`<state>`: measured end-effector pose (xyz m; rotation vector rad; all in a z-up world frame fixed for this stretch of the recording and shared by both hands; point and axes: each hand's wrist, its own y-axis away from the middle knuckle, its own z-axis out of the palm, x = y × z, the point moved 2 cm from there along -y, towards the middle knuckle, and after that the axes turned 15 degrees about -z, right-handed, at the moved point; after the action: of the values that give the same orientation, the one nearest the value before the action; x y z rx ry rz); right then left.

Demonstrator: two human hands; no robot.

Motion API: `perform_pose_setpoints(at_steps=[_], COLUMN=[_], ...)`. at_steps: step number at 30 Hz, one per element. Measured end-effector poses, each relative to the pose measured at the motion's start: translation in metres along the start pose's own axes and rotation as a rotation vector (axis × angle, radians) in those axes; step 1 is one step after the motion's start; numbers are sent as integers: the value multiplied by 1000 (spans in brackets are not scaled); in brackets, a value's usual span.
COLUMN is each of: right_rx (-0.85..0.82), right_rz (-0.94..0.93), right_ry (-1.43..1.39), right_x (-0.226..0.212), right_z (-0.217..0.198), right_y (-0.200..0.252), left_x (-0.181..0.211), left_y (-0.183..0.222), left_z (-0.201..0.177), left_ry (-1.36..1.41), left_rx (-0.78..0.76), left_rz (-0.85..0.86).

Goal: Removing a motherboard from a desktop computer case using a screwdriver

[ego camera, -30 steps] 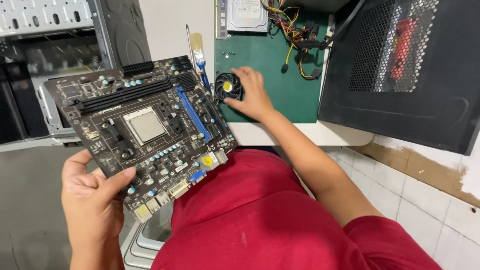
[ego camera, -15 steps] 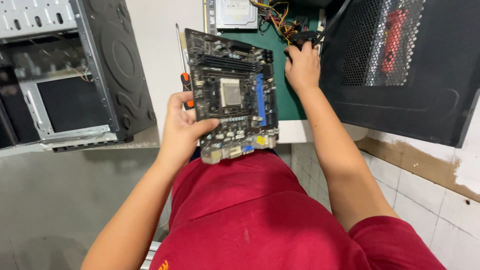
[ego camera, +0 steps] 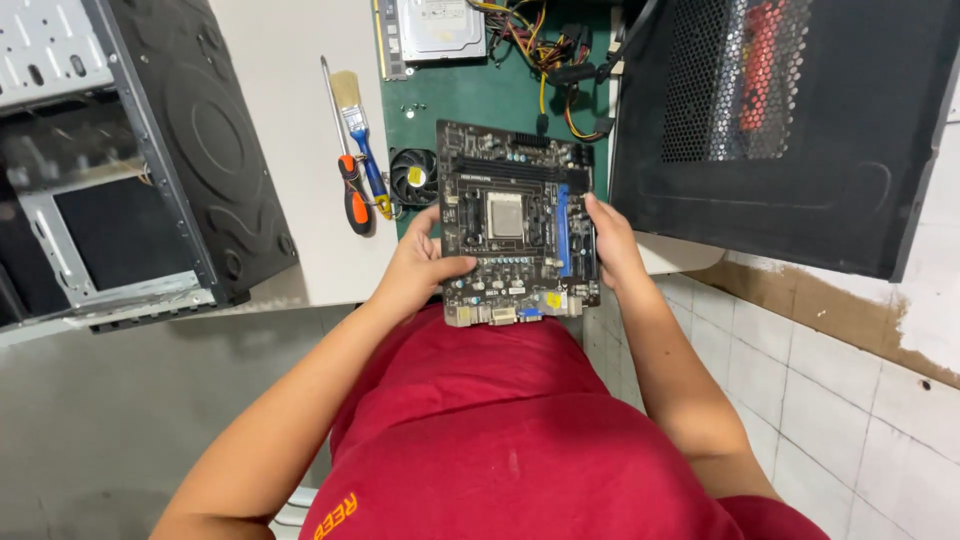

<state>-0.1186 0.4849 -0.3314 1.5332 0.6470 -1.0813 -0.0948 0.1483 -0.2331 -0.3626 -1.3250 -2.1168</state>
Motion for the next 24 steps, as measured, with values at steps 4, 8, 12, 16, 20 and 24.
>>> perform_pose_setpoints(at_steps=[4, 8, 12, 16, 20, 24], right_rx=[32, 71, 31, 72, 33, -240], right_rz=[37, 31, 214, 356, 247, 104], right_ry=[-57, -137, -279, -726, -905, -899], right_x=[47, 8, -31, -60, -56, -67], right_z=[-26, -10, 8, 26, 44, 59], right_y=[-7, 43, 83, 122, 160, 177], left_x=[-1, 0, -4, -14, -10, -17], left_y=[-7, -11, -15, -17, -7, -4], left_z=[4, -5, -15, -26, 1, 22], left_ry=[47, 53, 120, 168, 219, 229], left_rx=[7, 15, 49, 76, 93, 70], left_rz=[-57, -66, -85, -94, -92, -126])
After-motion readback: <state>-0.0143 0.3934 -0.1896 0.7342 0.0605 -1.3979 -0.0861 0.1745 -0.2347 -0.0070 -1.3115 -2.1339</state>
